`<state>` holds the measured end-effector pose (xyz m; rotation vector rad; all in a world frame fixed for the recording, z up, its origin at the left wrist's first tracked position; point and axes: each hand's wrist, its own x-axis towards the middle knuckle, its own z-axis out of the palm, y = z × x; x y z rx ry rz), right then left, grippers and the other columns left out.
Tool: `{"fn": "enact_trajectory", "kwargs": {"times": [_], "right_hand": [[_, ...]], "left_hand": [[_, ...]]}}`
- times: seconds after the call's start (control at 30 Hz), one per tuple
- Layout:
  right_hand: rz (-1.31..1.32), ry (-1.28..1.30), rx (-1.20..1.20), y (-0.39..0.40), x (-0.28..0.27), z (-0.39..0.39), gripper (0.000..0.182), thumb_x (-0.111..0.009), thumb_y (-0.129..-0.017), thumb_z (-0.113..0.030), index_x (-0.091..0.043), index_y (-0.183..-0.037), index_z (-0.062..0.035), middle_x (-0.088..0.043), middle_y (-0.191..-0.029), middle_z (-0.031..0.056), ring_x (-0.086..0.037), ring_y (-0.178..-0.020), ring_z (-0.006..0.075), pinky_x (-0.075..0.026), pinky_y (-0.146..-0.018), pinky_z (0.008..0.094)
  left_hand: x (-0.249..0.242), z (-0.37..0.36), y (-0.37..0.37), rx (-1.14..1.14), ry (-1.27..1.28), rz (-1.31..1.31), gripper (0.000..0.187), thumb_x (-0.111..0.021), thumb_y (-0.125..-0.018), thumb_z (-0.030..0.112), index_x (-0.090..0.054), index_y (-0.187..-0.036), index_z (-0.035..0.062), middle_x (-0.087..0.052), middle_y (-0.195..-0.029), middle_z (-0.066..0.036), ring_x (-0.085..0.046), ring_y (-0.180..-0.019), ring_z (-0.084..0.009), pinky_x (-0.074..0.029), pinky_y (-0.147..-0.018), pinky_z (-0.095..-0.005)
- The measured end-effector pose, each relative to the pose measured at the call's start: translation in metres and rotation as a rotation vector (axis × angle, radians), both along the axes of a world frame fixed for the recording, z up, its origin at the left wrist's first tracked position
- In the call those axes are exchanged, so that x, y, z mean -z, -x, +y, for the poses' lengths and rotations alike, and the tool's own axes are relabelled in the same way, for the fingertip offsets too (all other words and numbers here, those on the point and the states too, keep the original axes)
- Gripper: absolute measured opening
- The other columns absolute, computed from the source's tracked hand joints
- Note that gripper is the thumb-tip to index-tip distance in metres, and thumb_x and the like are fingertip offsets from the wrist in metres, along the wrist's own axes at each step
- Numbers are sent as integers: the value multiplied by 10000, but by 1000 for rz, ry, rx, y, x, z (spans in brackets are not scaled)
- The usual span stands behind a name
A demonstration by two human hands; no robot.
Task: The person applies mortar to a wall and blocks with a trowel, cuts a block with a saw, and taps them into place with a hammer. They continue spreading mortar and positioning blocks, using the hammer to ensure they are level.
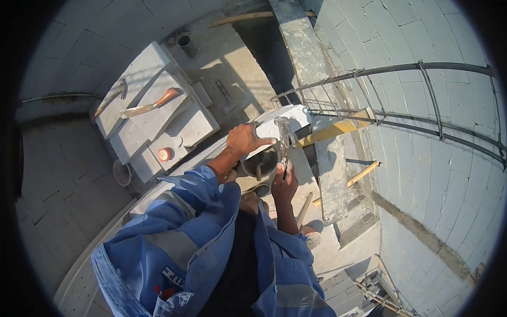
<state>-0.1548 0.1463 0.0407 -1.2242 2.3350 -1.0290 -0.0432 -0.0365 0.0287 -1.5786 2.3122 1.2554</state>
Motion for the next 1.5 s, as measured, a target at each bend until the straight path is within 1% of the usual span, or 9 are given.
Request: {"fn": "enact_trajectory", "kwargs": {"times": [0.13,0.3,0.6,0.7,0.93,1.0,1.13,1.27,1.5], "right_hand": [[126,-177,-39,6,6,2,354,-571,-996,-294,-620,-1152,20,-687,-903,244,-662,-855,453,-523,-760,446],[-262,-283,90,6,-21,2,377,-584,-987,-325,-622,-1152,12,-689,-913,241,-662,-869,438,-518,-760,454],[66,-129,51,6,6,12,360,-572,-990,-333,-633,-1165,-24,-694,-936,236,-678,-878,435,-530,-751,466],[-34,-41,-48,9,-2,1,323,-563,-991,-308,-625,-1137,-27,-677,-913,251,-658,-842,455,-523,-695,478],[-120,-95,-107,12,-1,2,267,-542,-1004,-291,-602,-1051,-35,-645,-870,258,-619,-822,480,-482,-685,490],[-148,-122,-107,8,-8,-2,296,-524,-1015,-311,-591,-1049,-25,-638,-871,257,-613,-818,467,-475,-705,476],[-233,-218,-72,10,-4,-1,367,-509,-1019,-348,-571,-1043,13,-628,-880,262,-601,-814,442,-468,-740,464],[-211,-188,-58,9,-17,-8,424,-502,-1017,-377,-578,-1034,40,-620,-875,278,-593,-817,458,-464,-744,469],[-197,-255,-17,6,-42,1,418,-498,-1018,-367,-623,-1049,31,-642,-844,283,-626,-774,465,-478,-691,482]], "left_hand": [[-3,4,0,10,25,-31,1000,-686,-622,834,-689,-1089,-51,-715,-942,-257,-714,-924,-362,-552,-817,-443],[5,4,1,-3,56,-27,1035,-689,-616,835,-638,-1233,5,-717,-1017,-234,-706,-962,-377,-558,-839,-472],[15,7,0,-40,100,-16,983,-682,-725,714,-495,-1399,23,-671,-1130,-270,-660,-1051,-409,-521,-921,-483],[30,11,-5,-89,214,132,775,-662,-787,468,-460,-1419,69,-661,-1137,-257,-634,-1074,-413,-487,-950,-483],[56,3,-21,-236,270,513,551,-560,-903,394,-549,-1286,-2,-659,-1163,-234,-639,-1065,-376,-459,-969,-444],[111,-22,-31,-490,-251,874,526,-548,-927,312,-527,-1342,-10,-647,-1231,-177,-634,-1116,-298,-453,-989,-405],[50,-41,-77,-439,-280,734,605,-573,-955,404,-526,-1357,-45,-616,-1301,-175,-572,-1235,-274,-421,-1049,-371],[35,-15,-89,86,-113,330,877,-674,-844,598,-484,-1413,-41,-521,-1425,-242,-506,-1320,-352,-384,-1107,-407],[44,12,-92,115,-205,117,983,-703,-736,712,-553,-1356,-36,-671,-1149,-285,-652,-1079,-408,-489,-956,-446]]}}
